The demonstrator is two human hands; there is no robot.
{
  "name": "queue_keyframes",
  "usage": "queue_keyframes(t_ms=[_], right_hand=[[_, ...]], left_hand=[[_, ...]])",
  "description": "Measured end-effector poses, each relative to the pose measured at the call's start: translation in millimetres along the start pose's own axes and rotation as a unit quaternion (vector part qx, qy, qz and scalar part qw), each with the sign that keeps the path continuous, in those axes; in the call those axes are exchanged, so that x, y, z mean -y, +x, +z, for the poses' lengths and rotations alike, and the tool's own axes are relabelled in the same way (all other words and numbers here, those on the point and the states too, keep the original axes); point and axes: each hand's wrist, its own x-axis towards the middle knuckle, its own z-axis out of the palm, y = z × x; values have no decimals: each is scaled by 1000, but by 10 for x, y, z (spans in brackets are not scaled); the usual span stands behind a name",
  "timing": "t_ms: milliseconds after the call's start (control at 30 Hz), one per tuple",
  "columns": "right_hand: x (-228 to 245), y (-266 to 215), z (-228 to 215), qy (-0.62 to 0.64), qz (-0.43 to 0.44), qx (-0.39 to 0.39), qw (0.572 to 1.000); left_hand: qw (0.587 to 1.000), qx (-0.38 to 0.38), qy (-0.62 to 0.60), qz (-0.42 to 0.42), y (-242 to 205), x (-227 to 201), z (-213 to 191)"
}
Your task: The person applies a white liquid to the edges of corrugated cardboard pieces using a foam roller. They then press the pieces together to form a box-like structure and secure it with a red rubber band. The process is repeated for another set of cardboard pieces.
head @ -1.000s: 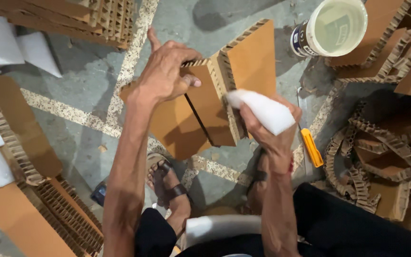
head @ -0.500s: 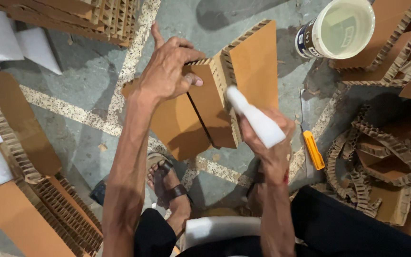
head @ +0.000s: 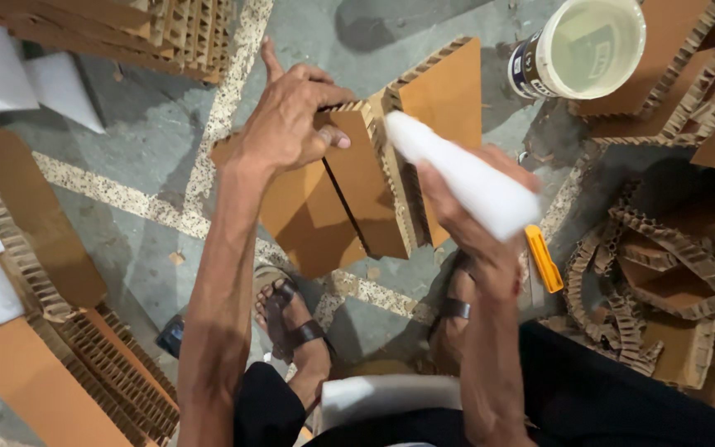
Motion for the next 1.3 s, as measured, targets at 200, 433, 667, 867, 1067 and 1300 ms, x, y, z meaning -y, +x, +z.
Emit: queue_keyframes(t_ms=[200, 433, 667, 867, 1067, 1300], right_hand=[[-259, -80, 61, -3, 69, 104, 992], [-250, -146, -80, -54, 42, 104, 992], [-392, 42, 133, -42, 3, 50, 998], [-500, -246, -31, -92, 137, 165, 972], [-486, -150, -38, 54, 104, 98, 988], [-702, -319, 141, -22, 105, 87, 990]], left_hand=[[1000, 1, 14, 24, 36, 126, 55], [1000, 3, 8, 2, 117, 187, 126], [1000, -4, 30, 6, 161, 258, 169], [999, -19, 28, 23, 173, 346, 206], [1000, -5, 23, -4, 204, 325, 275], [998, -31, 43, 46, 205, 493, 312]])
